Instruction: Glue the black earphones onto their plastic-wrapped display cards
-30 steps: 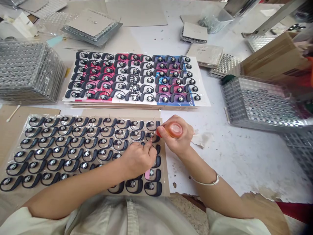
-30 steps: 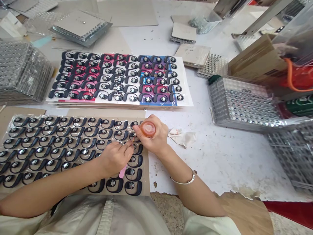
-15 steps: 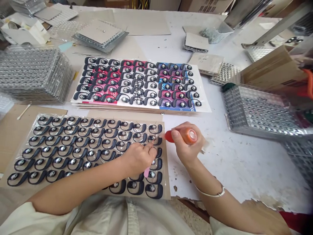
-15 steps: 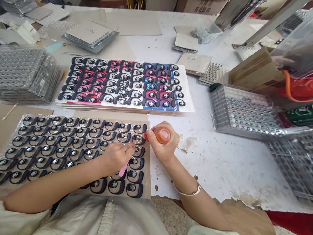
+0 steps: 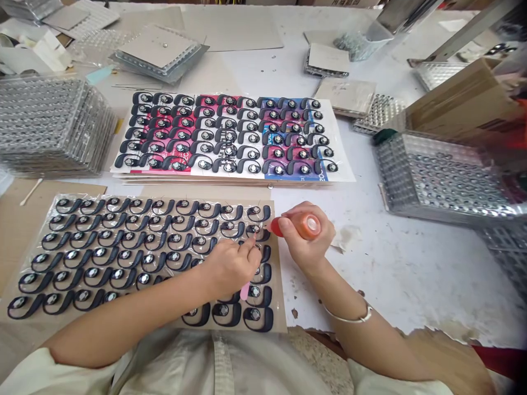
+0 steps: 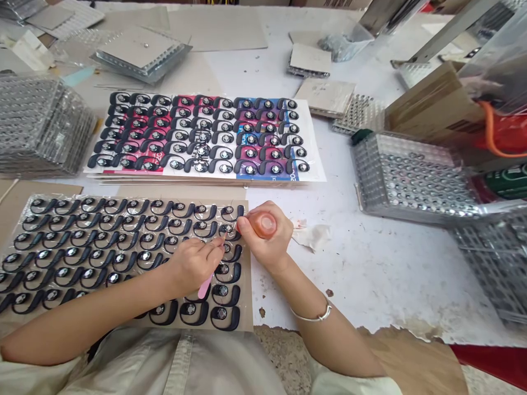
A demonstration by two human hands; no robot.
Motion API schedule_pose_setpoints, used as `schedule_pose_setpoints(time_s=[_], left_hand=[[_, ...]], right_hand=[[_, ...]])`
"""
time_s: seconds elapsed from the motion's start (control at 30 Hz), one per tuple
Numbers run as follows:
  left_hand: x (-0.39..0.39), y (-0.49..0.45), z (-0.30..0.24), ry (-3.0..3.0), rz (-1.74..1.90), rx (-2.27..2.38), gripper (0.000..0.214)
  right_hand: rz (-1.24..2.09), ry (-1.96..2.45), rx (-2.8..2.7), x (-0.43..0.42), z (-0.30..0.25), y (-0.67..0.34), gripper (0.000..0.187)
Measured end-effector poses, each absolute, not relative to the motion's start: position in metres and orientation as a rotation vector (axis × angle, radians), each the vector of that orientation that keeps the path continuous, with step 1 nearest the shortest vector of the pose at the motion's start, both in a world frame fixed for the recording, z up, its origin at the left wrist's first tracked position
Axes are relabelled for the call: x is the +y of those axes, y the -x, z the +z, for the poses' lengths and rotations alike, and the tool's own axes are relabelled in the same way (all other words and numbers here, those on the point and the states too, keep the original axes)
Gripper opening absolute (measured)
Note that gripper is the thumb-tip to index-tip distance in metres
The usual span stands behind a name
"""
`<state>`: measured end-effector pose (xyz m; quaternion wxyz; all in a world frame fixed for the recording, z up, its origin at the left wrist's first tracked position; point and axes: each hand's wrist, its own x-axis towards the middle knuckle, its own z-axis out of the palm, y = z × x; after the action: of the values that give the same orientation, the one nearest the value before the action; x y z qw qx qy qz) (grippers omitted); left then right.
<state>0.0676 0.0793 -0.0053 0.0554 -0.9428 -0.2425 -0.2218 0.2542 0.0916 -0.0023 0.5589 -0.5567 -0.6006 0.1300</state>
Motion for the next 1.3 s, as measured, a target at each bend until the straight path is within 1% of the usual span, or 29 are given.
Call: schedule_pose_setpoints(time_s=[0.23,0.53,0.93,1.3], left_hand=[[0.0795,-0.0691,-0.0043,2.834,-0.730,-0.749,0.016],[0.0786,-0.0681,-0.0061,2.859,-0.686,-0.743,0.013],[0.0797,-0.0694,-0.0034,2.859,-0.702,-0.737,0.019],[0.0810,-0.0658,-0.0026,2.928,-0.685,-0.751,0.015]], right_hand=[[0.307,1.278,-1.445,0.0918,-0.0017,-0.2534,0.015],[0.266,1.185,-1.513,0.0907,-0.0071,-0.2540,0.018],[0.239,1.168,-1.571,0.0906,-0.0020,-0.2517,0.017],[0.193,1.125,-1.615,0.0893,-0.0002,-0.2507,0.018]])
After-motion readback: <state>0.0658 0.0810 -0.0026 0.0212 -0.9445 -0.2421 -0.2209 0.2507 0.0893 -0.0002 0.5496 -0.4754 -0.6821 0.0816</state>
